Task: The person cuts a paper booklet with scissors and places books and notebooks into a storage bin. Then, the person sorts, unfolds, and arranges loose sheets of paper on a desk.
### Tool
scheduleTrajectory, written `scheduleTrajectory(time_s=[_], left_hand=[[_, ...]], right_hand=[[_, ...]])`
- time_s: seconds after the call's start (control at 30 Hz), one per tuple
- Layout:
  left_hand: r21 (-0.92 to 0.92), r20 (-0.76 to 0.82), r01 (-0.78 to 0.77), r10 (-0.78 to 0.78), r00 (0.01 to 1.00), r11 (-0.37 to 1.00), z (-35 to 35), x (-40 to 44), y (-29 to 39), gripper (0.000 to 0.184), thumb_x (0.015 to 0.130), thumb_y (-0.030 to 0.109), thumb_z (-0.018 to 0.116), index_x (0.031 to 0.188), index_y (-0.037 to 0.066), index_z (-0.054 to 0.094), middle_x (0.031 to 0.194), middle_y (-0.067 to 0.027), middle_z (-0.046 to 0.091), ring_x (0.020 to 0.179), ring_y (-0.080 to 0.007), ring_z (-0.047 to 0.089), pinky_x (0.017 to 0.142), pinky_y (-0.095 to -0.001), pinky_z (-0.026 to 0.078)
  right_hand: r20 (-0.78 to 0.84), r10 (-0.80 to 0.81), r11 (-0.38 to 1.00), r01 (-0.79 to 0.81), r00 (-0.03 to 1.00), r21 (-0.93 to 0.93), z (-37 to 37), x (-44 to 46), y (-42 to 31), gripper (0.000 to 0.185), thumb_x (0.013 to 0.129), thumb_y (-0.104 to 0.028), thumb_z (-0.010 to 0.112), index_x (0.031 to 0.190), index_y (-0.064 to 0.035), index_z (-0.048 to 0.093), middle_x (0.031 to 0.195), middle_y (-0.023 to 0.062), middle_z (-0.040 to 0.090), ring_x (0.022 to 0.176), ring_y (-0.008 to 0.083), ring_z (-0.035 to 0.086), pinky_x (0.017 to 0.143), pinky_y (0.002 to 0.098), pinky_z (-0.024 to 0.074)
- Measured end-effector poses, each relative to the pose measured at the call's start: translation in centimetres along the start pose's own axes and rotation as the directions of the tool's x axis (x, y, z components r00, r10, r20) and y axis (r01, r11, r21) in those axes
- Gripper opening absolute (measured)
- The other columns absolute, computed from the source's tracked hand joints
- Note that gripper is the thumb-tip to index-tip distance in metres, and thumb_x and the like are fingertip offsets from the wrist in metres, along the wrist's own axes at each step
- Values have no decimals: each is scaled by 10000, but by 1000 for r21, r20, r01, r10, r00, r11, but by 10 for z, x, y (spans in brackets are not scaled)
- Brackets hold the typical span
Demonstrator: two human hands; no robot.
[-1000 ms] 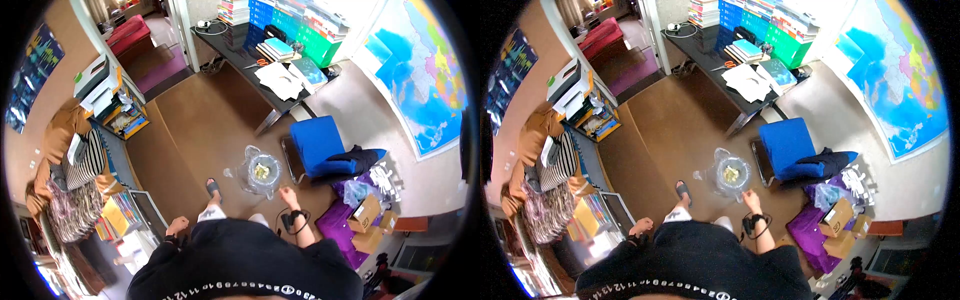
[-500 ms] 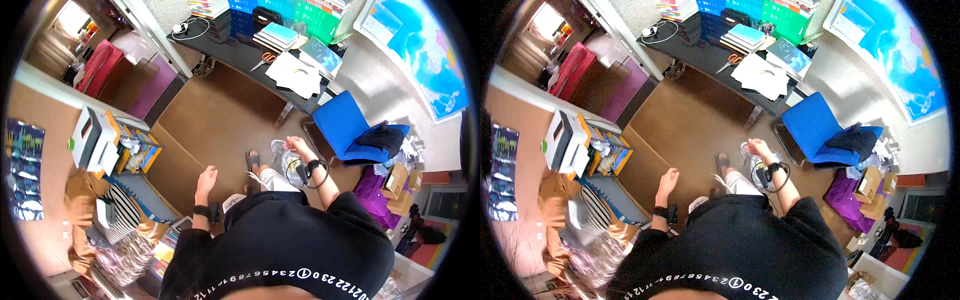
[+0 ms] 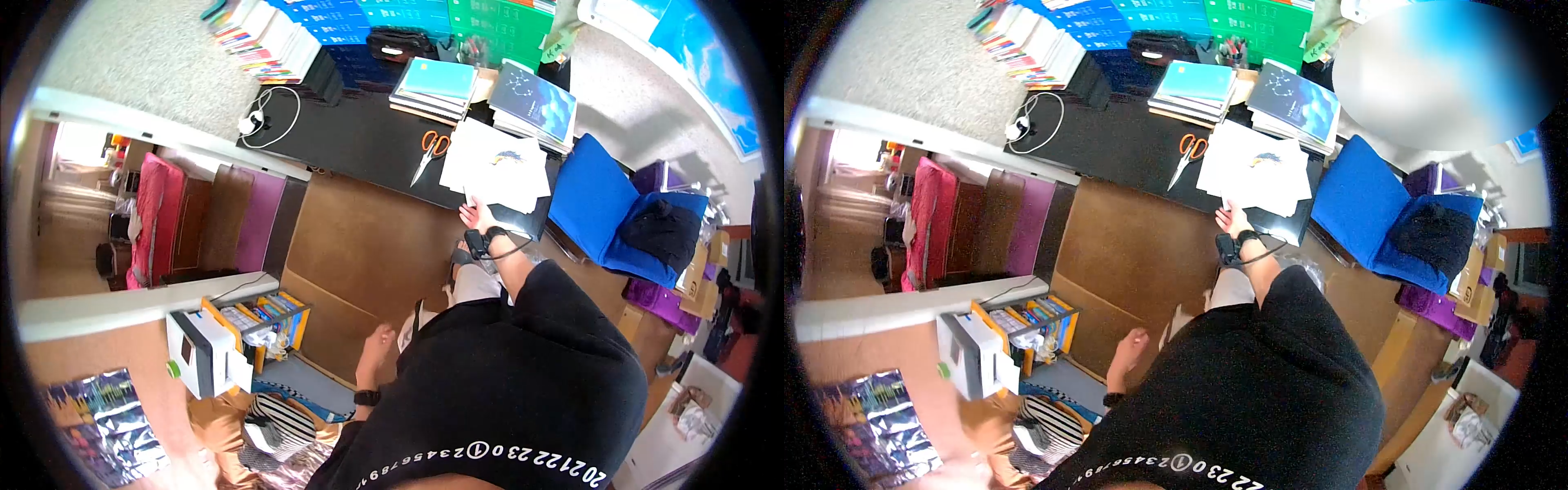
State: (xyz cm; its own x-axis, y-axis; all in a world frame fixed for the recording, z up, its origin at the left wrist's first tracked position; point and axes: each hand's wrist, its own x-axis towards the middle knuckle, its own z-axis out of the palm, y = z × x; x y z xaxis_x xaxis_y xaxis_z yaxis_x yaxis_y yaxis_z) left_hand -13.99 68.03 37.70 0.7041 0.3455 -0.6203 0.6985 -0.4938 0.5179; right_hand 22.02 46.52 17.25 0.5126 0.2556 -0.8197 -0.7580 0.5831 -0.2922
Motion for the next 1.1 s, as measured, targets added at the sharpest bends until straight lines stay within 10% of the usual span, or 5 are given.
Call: scheduleTrajectory(time_s=[0.17,0.47,0.67,0.93,1.1], left_hand=[[-34,-120,-127,122,985,991,-38,85,61,314,899,274,542,1096,32,567,943,-190,646,902,-267,643,771,-344,491],[105,235,-627,593,770,772,-88,223,181,239,884,182,544,1056,16,557,965,-188,646,911,-328,627,799,-382,486],[-282,511,-710,727,458,645,-67,299,263,206,926,153,508,1072,19,567,914,-103,668,848,-153,630,790,-279,484],[-184,956,-440,263,127,879,17,201,272,282,943,236,475,1111,21,545,1062,-112,630,993,-194,601,840,-334,484],[214,864,-167,-266,-428,962,52,82,209,657,943,539,346,1350,24,353,1256,-133,535,1099,-241,557,894,-369,471]], right_hand=[[-14,11,1000,-11,1000,-4,2,-8,-16,404,907,-379,548,1018,0,466,832,97,631,663,185,621,483,256,504],[-237,-562,797,442,793,-411,8,-200,-85,311,838,-326,570,694,-51,578,520,25,518,436,117,488,438,255,395],[-322,-745,665,610,585,-431,-1,-336,-31,294,827,-298,579,618,-91,566,500,-61,414,430,37,350,416,216,227],[-647,-695,618,720,312,-317,69,-473,166,291,833,-266,571,603,-88,561,492,-50,448,428,41,401,398,204,273],[-795,-571,535,828,206,-169,103,-527,282,246,826,-213,571,729,-9,667,591,1,585,438,44,479,387,174,360]])
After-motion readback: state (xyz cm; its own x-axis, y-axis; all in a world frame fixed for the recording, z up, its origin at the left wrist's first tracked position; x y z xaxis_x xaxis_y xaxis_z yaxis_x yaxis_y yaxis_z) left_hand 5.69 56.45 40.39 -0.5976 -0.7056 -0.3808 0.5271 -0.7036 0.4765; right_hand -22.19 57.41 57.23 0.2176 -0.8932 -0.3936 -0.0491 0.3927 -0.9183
